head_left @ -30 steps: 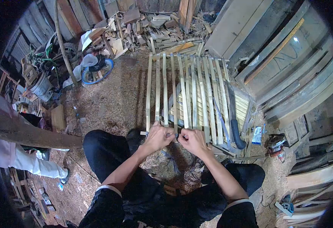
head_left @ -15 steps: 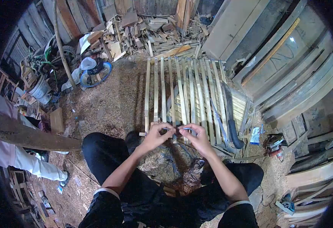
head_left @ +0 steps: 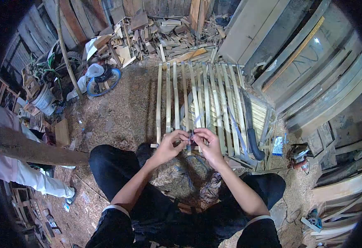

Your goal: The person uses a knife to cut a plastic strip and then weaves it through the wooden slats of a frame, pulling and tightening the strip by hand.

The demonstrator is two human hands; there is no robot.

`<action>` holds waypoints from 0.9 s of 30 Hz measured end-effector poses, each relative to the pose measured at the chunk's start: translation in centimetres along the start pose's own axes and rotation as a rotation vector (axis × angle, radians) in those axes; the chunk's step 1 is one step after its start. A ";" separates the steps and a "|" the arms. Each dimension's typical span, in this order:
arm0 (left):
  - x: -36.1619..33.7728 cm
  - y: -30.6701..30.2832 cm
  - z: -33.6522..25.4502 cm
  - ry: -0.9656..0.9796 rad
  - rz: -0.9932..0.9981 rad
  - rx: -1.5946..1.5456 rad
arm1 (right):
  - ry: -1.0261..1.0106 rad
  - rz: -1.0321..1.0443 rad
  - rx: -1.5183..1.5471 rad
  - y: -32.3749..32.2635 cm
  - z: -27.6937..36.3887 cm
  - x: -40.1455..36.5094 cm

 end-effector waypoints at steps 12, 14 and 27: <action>0.2 0.5 0.5 -0.016 0.031 0.272 | -0.025 0.119 -0.288 1.3 -1.3 0.3; 0.2 0.1 1.5 -0.058 -0.015 0.262 | -0.057 0.076 -0.346 1.5 0.0 0.1; 0.5 -1.1 2.3 -0.079 -0.044 0.330 | -0.055 0.012 -0.342 0.4 -1.8 0.5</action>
Point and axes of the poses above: each hand's wrist, its own x-axis towards the middle knuckle, its own y-axis out of the palm, z = x × y, the point moved 10 cm from there along x, towards the middle knuckle, and after that the axes turned 14 degrees about -x, right-handed, at the moved point
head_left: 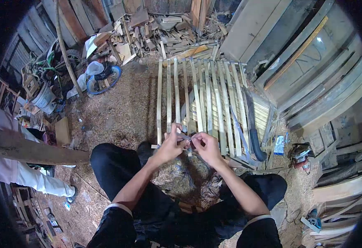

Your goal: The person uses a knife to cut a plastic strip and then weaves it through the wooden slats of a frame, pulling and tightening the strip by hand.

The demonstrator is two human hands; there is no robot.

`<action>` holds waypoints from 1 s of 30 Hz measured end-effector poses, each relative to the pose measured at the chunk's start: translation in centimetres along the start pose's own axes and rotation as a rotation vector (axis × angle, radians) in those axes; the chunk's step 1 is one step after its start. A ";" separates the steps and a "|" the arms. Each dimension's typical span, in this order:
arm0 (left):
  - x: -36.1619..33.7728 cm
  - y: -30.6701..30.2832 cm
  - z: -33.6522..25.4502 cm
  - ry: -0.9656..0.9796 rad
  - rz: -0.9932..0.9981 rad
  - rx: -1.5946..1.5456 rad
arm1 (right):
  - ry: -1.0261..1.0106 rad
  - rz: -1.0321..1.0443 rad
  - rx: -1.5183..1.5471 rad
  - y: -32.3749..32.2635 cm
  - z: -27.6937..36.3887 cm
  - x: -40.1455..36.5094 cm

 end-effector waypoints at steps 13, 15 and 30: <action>0.2 0.6 -0.3 -0.081 0.078 -0.107 | -0.004 0.125 0.153 0.0 1.2 -0.6; 0.1 1.2 0.4 -0.191 0.139 -0.497 | 0.020 0.121 0.164 -0.2 1.0 -0.5; 0.5 0.7 -1.4 -0.144 0.159 -0.268 | -0.381 -0.024 -0.408 -1.3 6.3 -1.7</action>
Point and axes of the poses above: each hand's wrist, its own x-axis towards the middle knuckle, its own y-axis out of the palm, z = x × y, the point moved 10 cm from there along x, towards the middle knuckle, and after that the axes turned 14 degrees about -x, right-handed, at the moved point
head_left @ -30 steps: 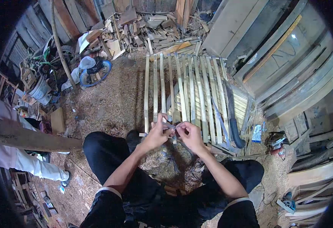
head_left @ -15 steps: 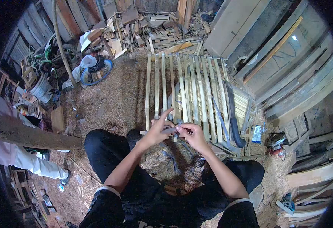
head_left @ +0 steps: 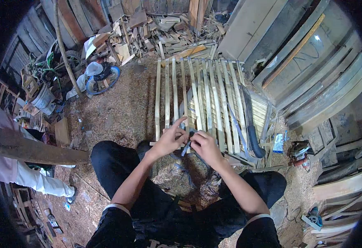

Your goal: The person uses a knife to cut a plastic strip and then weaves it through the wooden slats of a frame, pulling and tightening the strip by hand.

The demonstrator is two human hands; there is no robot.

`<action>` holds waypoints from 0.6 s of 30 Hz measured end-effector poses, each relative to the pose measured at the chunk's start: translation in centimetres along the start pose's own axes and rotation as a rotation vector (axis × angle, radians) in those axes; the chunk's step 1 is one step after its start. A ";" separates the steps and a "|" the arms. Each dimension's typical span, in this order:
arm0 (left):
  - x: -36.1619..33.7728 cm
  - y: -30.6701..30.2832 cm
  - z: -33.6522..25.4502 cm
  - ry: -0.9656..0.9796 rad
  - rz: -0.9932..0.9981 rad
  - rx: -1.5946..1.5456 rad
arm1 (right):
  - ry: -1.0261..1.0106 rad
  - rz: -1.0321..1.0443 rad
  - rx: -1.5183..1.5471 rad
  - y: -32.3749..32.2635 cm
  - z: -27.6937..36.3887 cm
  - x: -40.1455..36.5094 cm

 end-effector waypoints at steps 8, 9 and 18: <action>0.7 0.0 0.1 0.116 0.008 0.085 | -0.003 -0.086 -0.061 0.3 0.1 -0.2; 0.8 0.1 0.3 0.055 0.016 0.135 | -0.016 -0.106 -0.055 0.2 0.2 -0.3; 0.6 -1.0 -0.6 0.074 -0.081 0.132 | 0.057 -0.097 0.152 -0.4 -0.6 -0.1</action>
Point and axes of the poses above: each hand's wrist, its own x-axis towards the middle knuckle, its own y-axis out of the palm, z = x × y, the point moved 10 cm from there along x, towards the middle knuckle, and after that the axes turned 14 degrees about -x, right-handed, at the moved point
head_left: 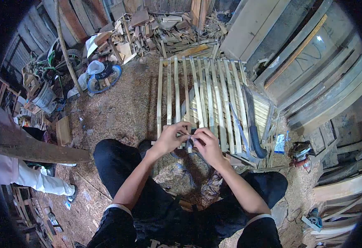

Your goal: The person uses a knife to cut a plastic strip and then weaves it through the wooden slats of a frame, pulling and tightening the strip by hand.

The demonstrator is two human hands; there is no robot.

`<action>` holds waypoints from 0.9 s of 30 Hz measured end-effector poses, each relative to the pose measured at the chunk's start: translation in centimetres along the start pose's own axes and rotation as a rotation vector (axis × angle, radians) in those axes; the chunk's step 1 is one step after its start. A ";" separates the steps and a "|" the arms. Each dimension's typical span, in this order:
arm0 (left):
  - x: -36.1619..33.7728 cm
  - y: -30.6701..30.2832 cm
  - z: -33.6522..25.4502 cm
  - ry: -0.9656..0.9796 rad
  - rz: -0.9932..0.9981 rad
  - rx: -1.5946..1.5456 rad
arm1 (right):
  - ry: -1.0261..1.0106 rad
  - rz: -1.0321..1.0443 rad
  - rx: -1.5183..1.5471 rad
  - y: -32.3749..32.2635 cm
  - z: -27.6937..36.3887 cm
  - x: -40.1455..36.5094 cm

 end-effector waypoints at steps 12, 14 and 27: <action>-3.4 -2.5 -5.0 0.205 -0.074 0.767 | 0.070 0.129 -0.244 -1.4 -2.7 -1.3; -3.7 -2.8 -4.2 0.164 -0.084 0.766 | 0.068 0.123 -0.253 -1.4 -2.7 -1.4; -4.6 -4.6 -0.4 -0.048 -0.214 0.678 | 0.264 0.238 -0.306 -1.5 -3.9 -1.5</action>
Point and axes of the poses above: each hand's wrist, its own x-axis towards the middle knuckle, its own y-axis out of the palm, z = x × y, the point moved 10 cm from there along x, towards the middle knuckle, and after that the axes turned 14 degrees about -x, right-handed, at the moved point
